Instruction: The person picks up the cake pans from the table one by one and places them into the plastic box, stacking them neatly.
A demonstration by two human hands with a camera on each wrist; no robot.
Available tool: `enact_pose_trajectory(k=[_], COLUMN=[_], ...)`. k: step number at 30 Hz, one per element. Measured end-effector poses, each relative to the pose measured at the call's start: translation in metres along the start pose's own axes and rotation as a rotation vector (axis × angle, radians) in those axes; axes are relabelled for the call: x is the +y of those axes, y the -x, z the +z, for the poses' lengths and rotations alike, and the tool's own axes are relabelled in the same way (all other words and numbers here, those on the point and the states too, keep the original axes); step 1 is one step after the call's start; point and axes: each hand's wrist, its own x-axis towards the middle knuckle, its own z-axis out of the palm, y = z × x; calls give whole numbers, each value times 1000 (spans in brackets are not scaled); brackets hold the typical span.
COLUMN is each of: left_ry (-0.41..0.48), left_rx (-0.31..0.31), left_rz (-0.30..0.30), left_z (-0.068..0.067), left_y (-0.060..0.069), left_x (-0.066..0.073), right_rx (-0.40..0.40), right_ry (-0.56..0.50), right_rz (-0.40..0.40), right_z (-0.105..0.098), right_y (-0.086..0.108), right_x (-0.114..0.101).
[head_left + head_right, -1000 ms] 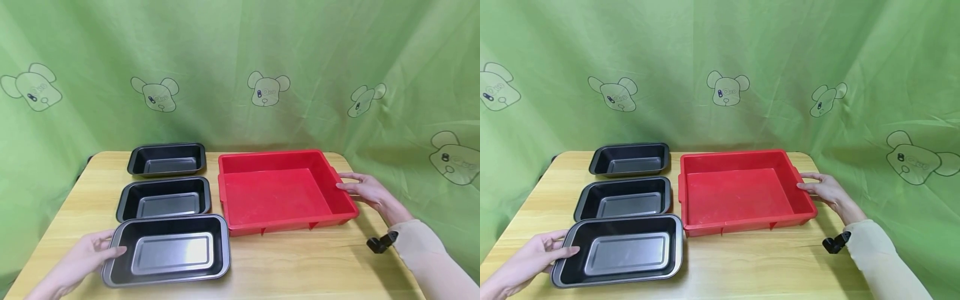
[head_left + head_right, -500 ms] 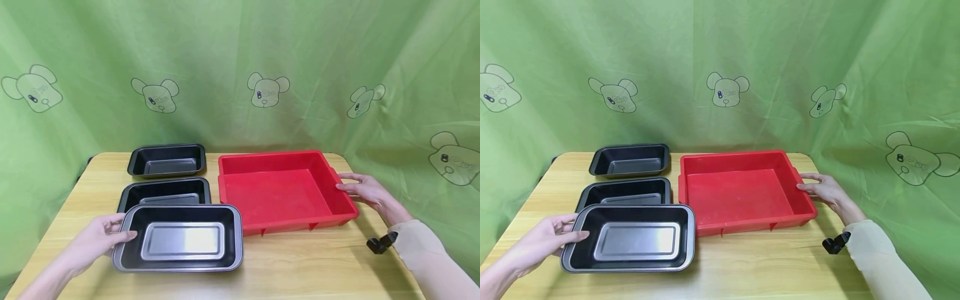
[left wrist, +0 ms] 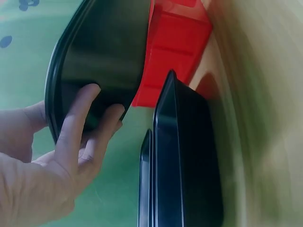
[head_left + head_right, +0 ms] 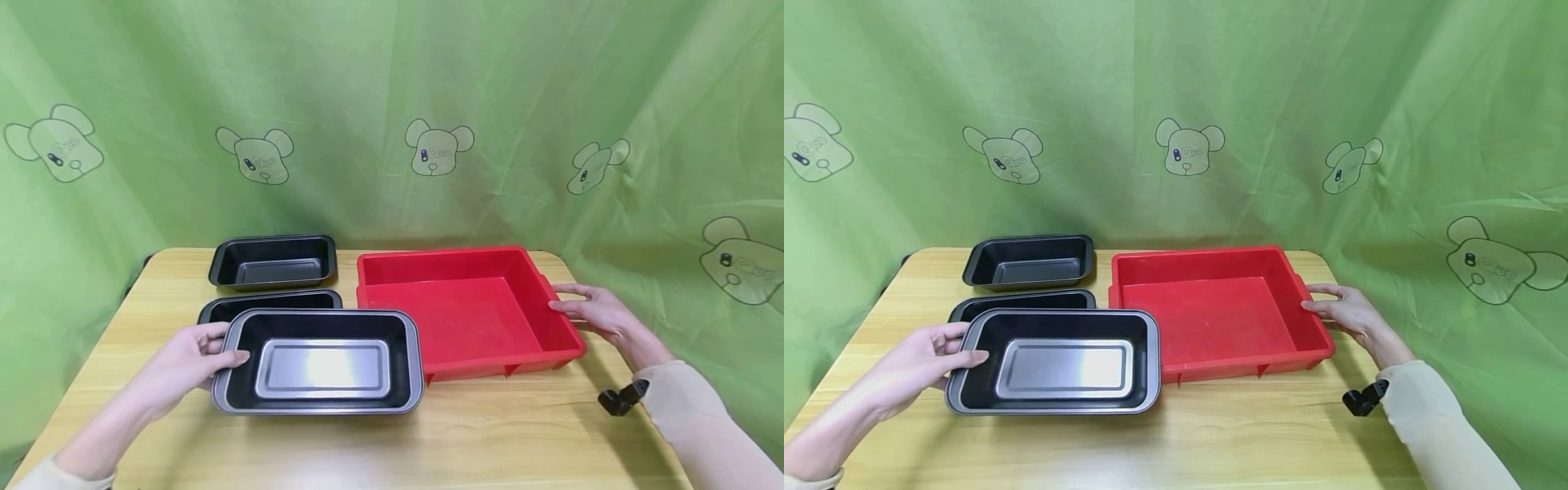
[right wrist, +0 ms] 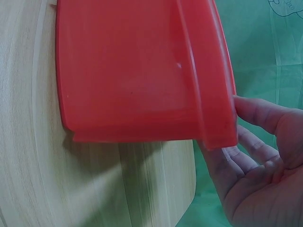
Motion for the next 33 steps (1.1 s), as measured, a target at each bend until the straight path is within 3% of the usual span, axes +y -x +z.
enact_pose_trajectory(k=[12,19,27,33], left_ry=[28,12,0,30], left_rx=[37,63,64,73], left_rz=[11,-25,17,10], left_z=[25,41,55,66], left_y=[-32,-54,-78,-95], left_x=[25,39,46,49], right_rx=[-1,-6,-11,-13], right_ry=[-3,-12,-4,-18], right_rz=[1,-2,-3,-8], right_z=[0,0,-2,-1], right_y=[1,1,0,1], right_x=[-1,-1,1,0])
